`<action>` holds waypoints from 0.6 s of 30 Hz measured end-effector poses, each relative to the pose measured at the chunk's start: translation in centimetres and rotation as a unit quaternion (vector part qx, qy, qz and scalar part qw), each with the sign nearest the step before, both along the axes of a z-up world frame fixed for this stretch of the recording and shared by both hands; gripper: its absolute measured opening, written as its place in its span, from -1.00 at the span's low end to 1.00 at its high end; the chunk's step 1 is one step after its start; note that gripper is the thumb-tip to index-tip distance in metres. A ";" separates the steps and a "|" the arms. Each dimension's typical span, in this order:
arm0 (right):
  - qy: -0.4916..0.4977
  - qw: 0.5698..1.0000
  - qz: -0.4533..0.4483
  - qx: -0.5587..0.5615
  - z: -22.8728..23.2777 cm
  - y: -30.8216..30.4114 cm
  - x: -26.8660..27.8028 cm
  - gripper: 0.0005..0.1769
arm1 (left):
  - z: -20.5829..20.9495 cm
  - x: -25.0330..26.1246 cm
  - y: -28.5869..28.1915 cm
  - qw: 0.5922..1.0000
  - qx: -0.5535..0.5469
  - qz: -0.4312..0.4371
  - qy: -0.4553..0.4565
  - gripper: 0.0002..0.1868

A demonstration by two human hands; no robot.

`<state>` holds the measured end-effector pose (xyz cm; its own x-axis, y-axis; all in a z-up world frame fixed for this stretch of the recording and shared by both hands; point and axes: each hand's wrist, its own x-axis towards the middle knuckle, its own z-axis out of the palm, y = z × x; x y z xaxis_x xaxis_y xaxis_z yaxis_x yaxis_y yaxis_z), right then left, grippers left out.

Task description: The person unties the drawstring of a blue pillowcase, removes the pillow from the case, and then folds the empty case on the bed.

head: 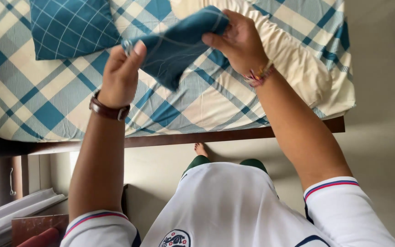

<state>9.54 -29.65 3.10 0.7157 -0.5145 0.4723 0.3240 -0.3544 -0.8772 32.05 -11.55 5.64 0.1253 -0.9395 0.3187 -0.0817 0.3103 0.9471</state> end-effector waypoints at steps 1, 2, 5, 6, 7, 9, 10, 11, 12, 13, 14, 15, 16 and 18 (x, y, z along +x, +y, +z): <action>0.037 0.999 -0.010 0.019 0.2 0.5 0.0 -0.63 | 0.0 0.4 0.6 0.996 -0.012 -0.006 -0.086 -0.52; 0.041 0.999 -0.002 0.015 -1.4 0.9 -0.2 -0.63 | -2.6 0.7 1.4 0.996 -0.015 0.002 -0.083 -0.52; 0.120 0.992 -0.006 0.027 -7.1 1.7 -1.3 -0.68 | -11.1 0.1 3.8 0.988 0.024 -0.052 0.146 -0.78; 0.153 0.987 0.006 0.047 -9.9 2.1 -2.1 -0.72 | -14.8 -0.9 5.0 0.990 0.056 -0.009 0.126 -0.84; 0.185 0.980 0.018 0.066 -12.7 2.4 -2.9 -0.76 | -18.6 -2.1 6.2 0.990 0.088 0.035 0.106 -0.88; 0.252 0.960 0.032 0.119 -19.4 3.5 -4.0 -0.77 | -25.5 -4.1 7.6 0.981 0.153 0.072 0.093 -0.84; 0.315 0.932 0.036 0.175 -22.9 4.7 -5.2 -0.78 | -29.0 -5.6 8.9 0.967 0.221 0.099 0.078 -0.76; 0.321 0.929 0.042 0.179 -26.3 5.6 -6.0 -0.78 | -32.8 -6.8 9.6 0.965 0.226 0.103 0.083 -0.76; 0.368 0.901 0.036 0.229 -29.4 6.6 -6.8 -0.73 | -36.6 -8.1 10.5 0.929 0.314 0.133 0.141 -0.76; 0.414 0.867 0.030 0.277 -32.5 7.7 -7.9 -0.67 | -40.2 -9.6 11.3 0.882 0.397 0.160 0.198 -0.69; 0.416 0.865 0.036 0.278 -35.5 8.5 -8.6 -0.67 | -39.9 -10.4 11.6 0.879 0.400 0.165 0.200 -0.69; 0.492 0.826 0.022 0.275 -38.3 9.3 -9.5 -0.58 | -39.6 -11.3 11.9 0.863 0.427 0.172 0.206 -0.68; 0.563 0.782 0.007 0.267 -41.1 9.8 -10.1 -0.47 | -39.3 -11.9 11.8 0.848 0.452 0.178 0.210 -0.67; 0.576 0.768 0.004 0.280 -40.4 9.7 -9.0 -0.42 | -44.0 -12.7 13.2 0.828 0.480 0.197 0.210 -0.58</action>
